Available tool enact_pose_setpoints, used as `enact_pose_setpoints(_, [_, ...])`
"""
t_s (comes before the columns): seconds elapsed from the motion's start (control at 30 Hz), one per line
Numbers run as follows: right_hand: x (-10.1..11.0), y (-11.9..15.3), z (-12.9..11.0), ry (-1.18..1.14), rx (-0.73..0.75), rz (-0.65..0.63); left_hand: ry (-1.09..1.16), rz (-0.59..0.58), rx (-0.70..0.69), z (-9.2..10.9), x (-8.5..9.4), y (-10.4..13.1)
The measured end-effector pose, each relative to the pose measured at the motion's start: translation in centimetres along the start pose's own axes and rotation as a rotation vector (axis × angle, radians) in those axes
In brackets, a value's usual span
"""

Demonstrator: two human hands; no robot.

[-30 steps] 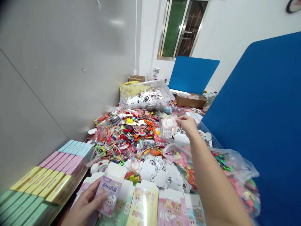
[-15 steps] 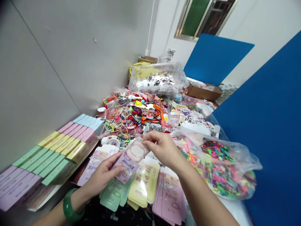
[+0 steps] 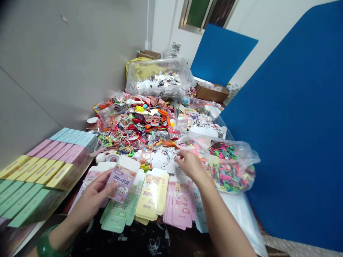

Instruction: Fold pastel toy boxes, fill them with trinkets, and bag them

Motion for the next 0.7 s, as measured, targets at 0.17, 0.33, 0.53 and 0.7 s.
enact_pose_setpoints(0.17, [-3.2,1.4,1.3,-0.036,-0.062,0.02,-0.031,0.013,0.017,-0.3,-0.3,0.0])
enact_pose_setpoints(0.33, [-2.5,0.3,2.0,-0.269,-0.124,-0.043,-0.061,0.02,0.012,-0.1,-0.3,0.1])
enact_pose_setpoints(0.53, [0.6,0.6,0.4,-0.472,-0.211,0.04,-0.094,0.039,-0.027,-0.6,-0.6,-0.1])
enact_pose_setpoints(0.7, [1.4,3.4,-5.4,-0.751,0.0,-0.093,-0.177,-0.046,-0.164,-0.9,-2.0,0.1])
Point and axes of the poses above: each hand's wrist, its own y-axis away from the middle knuckle, its own x-axis out of the back of the hand, z = x × y, the point moved 1 cm from there along -y, towards the middle knuckle, and after that the axes turned 13 degrees about z, right-handed, at the moved point
